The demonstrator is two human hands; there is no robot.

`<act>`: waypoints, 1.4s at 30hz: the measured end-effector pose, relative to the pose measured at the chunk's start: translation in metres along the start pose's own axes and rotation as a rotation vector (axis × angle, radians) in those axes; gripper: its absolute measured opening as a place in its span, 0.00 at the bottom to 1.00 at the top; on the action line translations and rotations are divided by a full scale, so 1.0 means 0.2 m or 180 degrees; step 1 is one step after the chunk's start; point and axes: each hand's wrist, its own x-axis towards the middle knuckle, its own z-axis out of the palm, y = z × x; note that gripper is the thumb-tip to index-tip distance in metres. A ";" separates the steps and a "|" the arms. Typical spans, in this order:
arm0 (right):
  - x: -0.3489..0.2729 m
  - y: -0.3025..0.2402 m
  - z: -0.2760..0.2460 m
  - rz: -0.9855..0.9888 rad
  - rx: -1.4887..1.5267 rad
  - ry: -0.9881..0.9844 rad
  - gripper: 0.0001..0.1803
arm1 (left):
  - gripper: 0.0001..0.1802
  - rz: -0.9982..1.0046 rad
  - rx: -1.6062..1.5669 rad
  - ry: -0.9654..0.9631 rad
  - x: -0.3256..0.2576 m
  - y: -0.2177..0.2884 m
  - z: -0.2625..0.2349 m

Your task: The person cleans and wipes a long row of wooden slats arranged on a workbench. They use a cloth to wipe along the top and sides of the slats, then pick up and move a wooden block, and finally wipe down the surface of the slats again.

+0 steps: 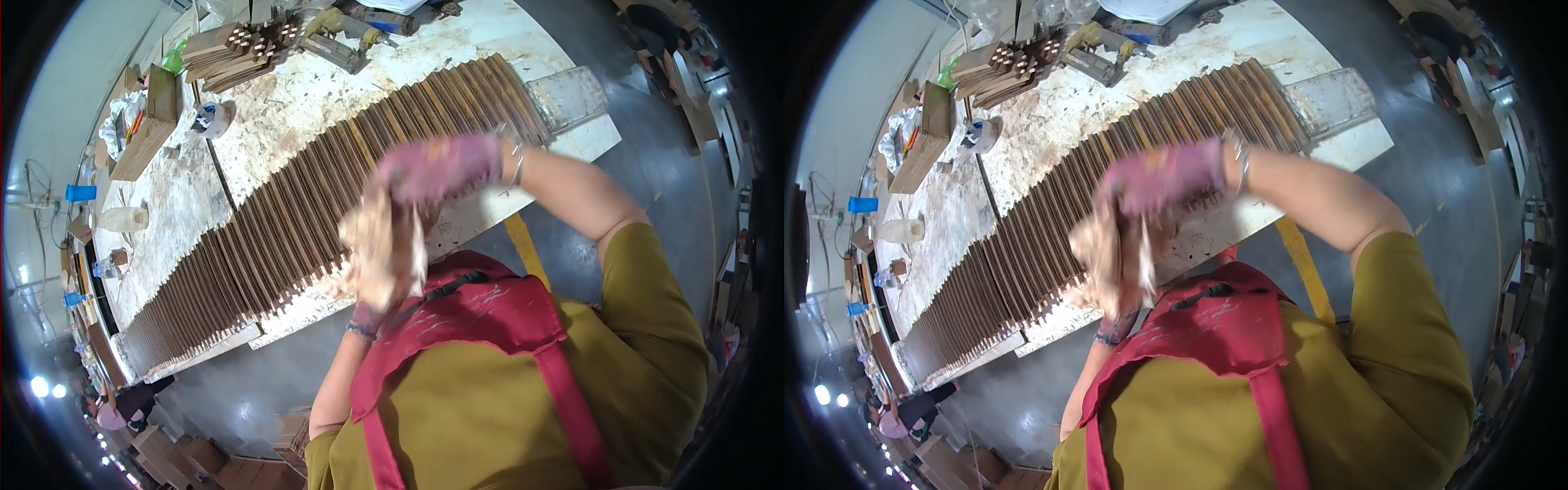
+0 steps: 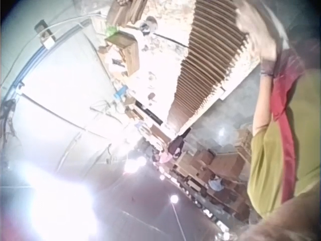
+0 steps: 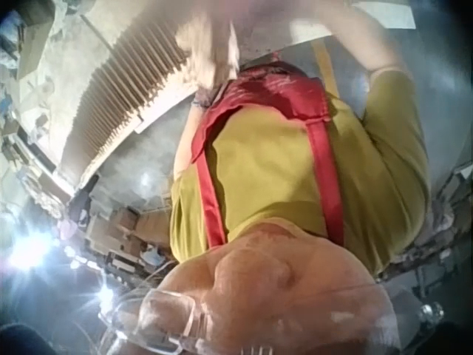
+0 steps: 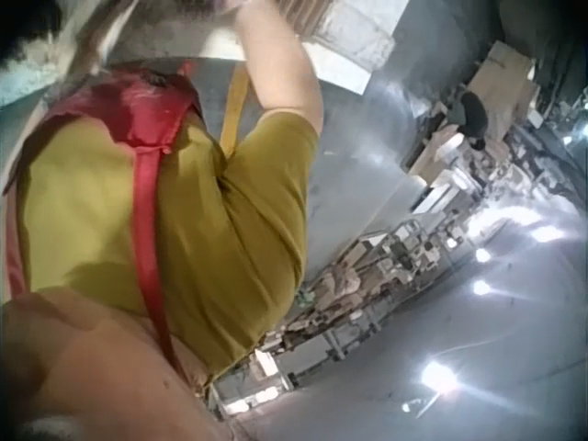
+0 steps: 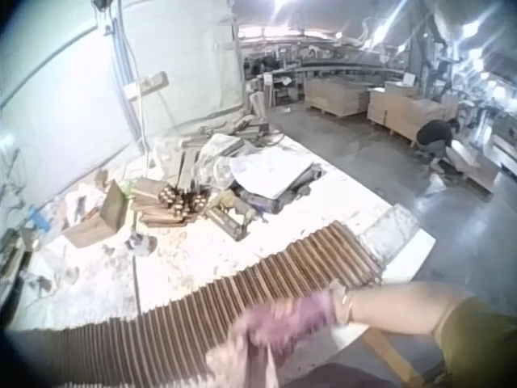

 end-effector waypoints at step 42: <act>-1.11 0.46 -0.73 -0.0019 -0.0982 0.3674 0.15 | 0.22 0.0174 0.0382 -0.1758 0.79 0.59 0.88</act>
